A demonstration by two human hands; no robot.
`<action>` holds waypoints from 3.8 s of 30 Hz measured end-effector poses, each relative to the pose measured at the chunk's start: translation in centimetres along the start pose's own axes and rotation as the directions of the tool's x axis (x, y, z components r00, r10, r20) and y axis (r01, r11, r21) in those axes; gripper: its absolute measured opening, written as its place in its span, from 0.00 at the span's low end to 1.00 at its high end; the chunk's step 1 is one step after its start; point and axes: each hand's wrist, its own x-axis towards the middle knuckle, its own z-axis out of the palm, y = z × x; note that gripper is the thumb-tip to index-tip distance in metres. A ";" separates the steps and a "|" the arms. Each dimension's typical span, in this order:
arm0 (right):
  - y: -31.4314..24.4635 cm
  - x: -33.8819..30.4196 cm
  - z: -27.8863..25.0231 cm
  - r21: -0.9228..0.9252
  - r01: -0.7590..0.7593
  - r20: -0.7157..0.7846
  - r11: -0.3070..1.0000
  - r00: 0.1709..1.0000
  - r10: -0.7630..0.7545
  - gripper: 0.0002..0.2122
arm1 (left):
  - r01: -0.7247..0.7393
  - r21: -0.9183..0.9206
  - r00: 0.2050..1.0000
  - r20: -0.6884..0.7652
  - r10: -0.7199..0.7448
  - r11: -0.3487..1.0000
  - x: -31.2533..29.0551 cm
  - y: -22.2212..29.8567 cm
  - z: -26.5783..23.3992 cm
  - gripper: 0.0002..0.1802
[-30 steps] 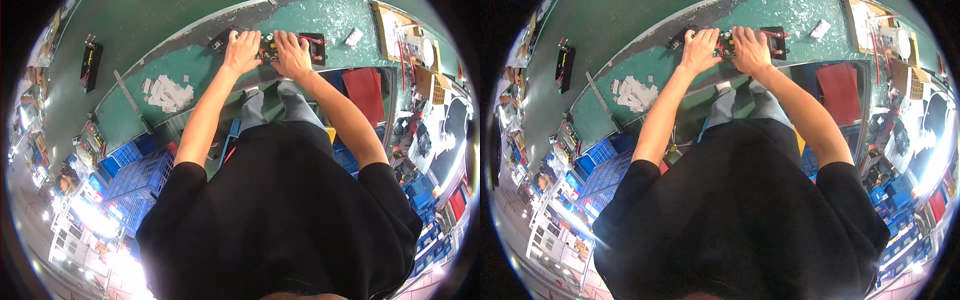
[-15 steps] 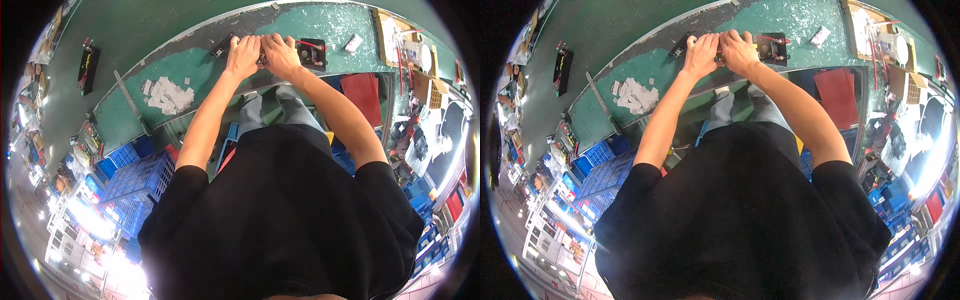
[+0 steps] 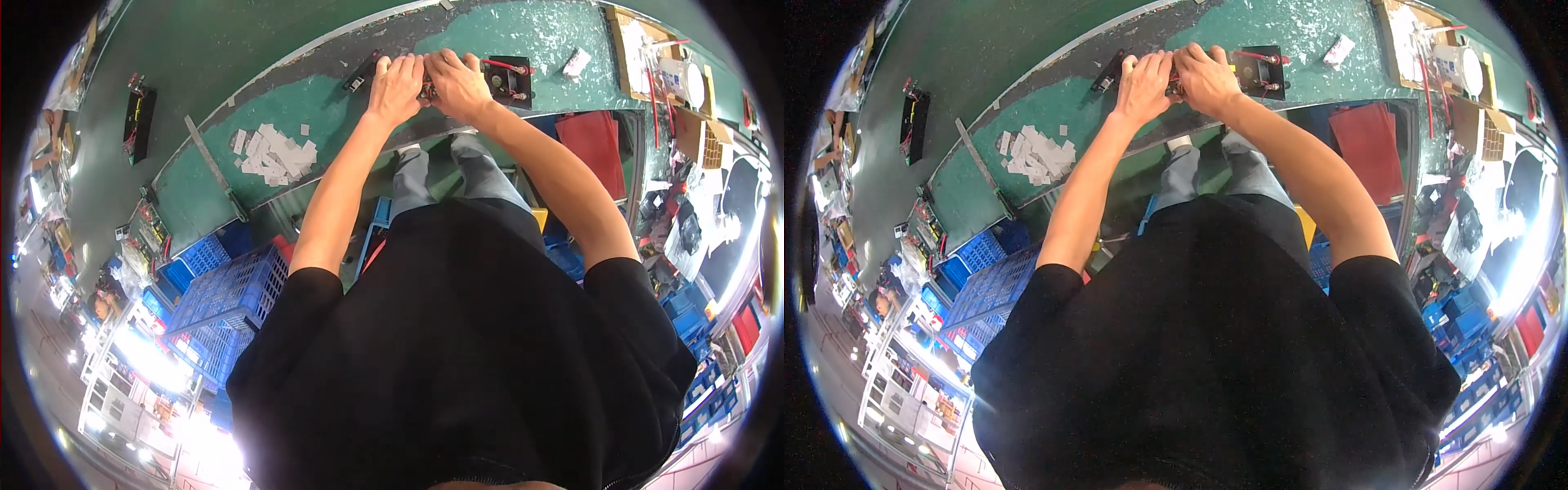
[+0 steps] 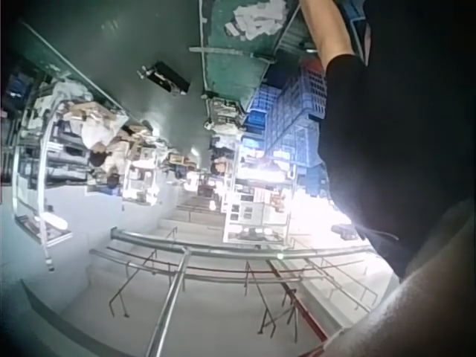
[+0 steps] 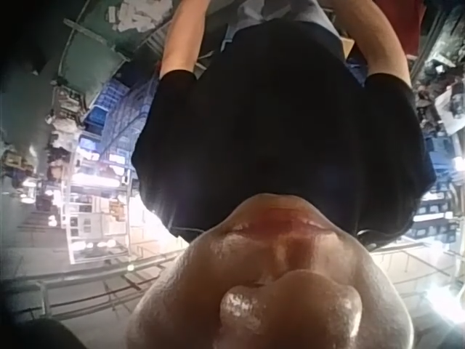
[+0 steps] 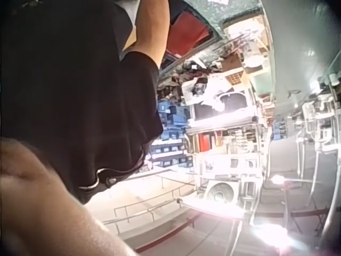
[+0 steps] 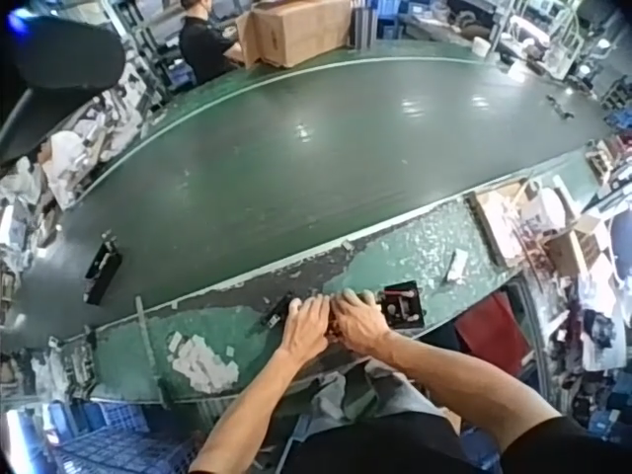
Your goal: Assembling electronic components, connecting wires, and applying labels to circuit boards on a factory production line.
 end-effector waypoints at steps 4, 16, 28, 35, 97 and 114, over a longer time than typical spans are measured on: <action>-0.3 -0.2 -0.2 -0.035 0.000 0.041 0.999 0.999 0.001 0.36 | -0.003 0.017 1.000 -0.002 0.003 1.000 -0.4 -0.2 0.2 0.48; 2.3 -14.0 -4.0 0.569 -0.580 -0.135 0.583 0.633 0.762 0.09 | 0.134 -0.373 0.977 -0.104 -0.185 0.918 -8.3 4.5 1.2 0.12; 2.4 -14.0 6.0 0.630 -0.774 0.517 0.066 0.481 0.708 0.21 | 0.285 -0.661 0.940 0.049 -0.339 0.695 -5.0 5.3 1.0 0.10; -0.8 -11.8 -0.7 0.749 -0.559 0.656 -0.356 0.551 0.516 0.12 | 0.343 -0.787 0.873 0.065 -0.484 0.513 -9.0 3.2 1.3 0.14; 1.6 -1.2 -0.2 -0.097 0.233 0.020 0.967 0.972 -0.233 0.02 | 0.480 -0.770 0.661 0.000 -0.751 0.422 -5.4 3.5 3.9 0.07; 0.8 1.6 -1.8 -0.136 0.389 0.266 0.911 0.900 -0.345 0.04 | 0.490 -0.757 0.695 0.040 -0.718 0.431 -5.6 2.7 4.2 0.10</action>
